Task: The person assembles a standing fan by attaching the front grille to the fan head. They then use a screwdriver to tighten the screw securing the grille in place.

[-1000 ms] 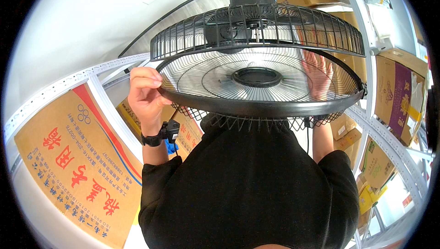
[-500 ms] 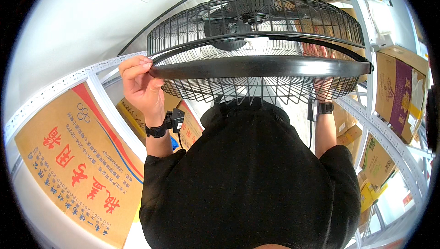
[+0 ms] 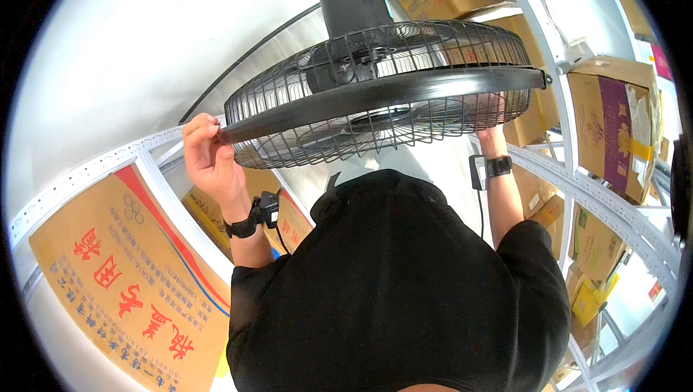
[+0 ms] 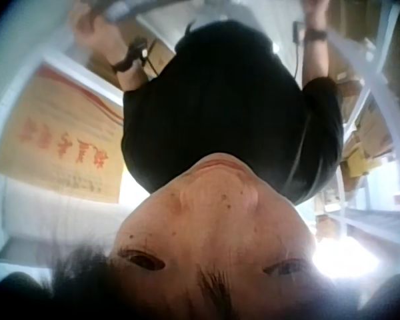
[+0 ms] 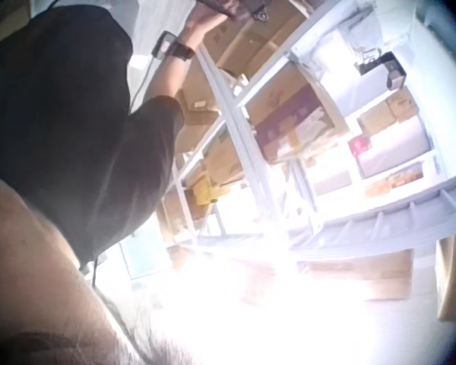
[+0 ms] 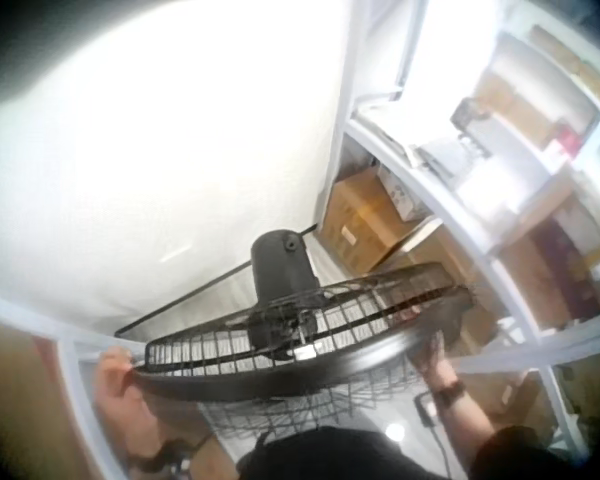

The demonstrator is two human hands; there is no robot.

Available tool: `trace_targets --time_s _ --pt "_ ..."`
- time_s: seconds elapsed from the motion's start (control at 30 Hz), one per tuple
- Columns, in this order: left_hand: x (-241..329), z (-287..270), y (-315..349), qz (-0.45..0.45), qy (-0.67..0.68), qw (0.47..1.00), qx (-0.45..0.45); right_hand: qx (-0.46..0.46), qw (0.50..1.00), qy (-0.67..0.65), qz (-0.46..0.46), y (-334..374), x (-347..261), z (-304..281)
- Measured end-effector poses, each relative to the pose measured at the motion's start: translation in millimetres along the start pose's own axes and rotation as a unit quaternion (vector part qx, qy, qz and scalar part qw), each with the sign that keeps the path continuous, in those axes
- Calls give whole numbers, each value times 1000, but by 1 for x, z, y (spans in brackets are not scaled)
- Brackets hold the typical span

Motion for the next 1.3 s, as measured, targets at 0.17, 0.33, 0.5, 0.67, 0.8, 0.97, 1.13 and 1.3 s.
trace_targets --time_s 0.17,0.33,0.5,0.67,0.8,0.97,1.13,1.3 --pt "2 4 4 7 -23 1000 -7 -69 997 -20 29 -6 -1 -9" --pt "0 8 11 10 -25 999 -18 -164 986 -29 9 -22 -2 -44" --pt "3 13 18 16 -46 999 -12 -84 996 -18 23 -18 -3 -21" --pt "5 18 17 15 -57 998 -1 -76 996 -4 38 -26 -2 -22" --pt "13 26 20 -6 -47 999 18 -56 998 -1 23 -26 -2 -16" --pt "11 26 22 -4 -56 998 24 -28 999 11 18 -20 -11 2" --pt "12 26 21 0 -53 998 24 -69 998 11 11 -29 -11 -17" --pt "10 28 24 9 -48 999 24 -62 998 8 17 -33 -8 -17"
Point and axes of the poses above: each hand's wrist, its own y-axis away from the middle knuckle, its own z-axis out of the palm, x = y × z, the point moved 1 cm from there along -y, towards the middle knuckle, and after that the axes turned 9 degrees about -y, right-handed, at the moved point
